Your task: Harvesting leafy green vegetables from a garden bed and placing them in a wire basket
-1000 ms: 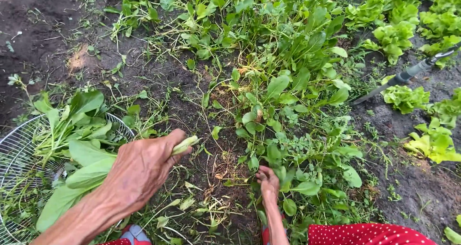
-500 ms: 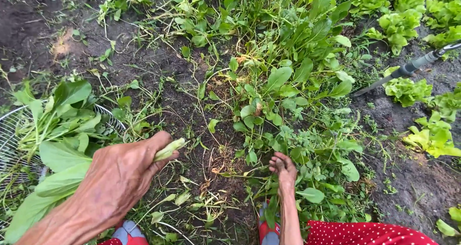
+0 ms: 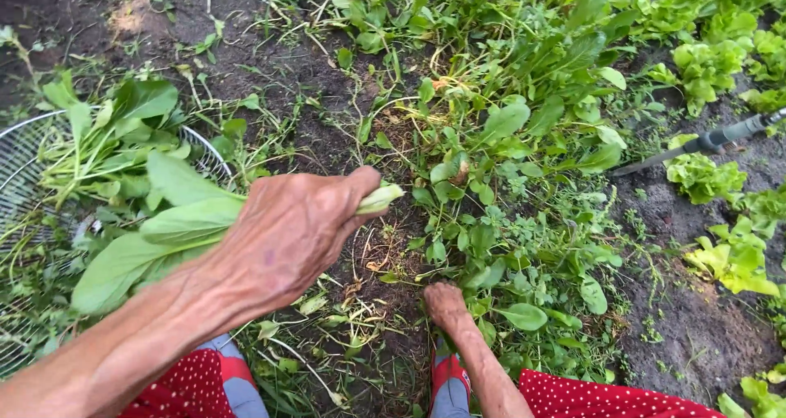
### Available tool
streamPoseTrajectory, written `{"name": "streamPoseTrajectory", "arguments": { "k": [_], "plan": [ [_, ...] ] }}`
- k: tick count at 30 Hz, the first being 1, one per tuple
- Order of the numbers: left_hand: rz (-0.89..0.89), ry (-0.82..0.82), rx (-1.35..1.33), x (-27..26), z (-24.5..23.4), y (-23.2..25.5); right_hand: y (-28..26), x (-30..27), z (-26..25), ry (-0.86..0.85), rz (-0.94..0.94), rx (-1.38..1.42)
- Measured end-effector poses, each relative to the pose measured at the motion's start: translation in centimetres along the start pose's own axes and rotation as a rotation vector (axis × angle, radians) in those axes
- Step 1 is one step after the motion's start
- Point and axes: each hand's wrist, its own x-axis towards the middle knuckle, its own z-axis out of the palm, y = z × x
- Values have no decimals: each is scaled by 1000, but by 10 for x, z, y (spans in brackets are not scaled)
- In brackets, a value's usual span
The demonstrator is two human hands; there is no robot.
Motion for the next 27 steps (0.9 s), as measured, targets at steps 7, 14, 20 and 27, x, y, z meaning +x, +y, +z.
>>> {"name": "streamPoseTrajectory", "arguments": {
  "k": [7,14,20,27],
  "plan": [
    [13,70,29,-2,-1,-7,23,14,32,168,-169,-634],
    [40,128,22,-4,0,-19,23,1,-15,185,-289,-712],
    [33,108,20,-3,4,-24,12,-60,-146,195,-84,-750],
    [-22,215,-38,-3,-3,-35,-55,-30,-167,842,-289,-31]
  ]
}}
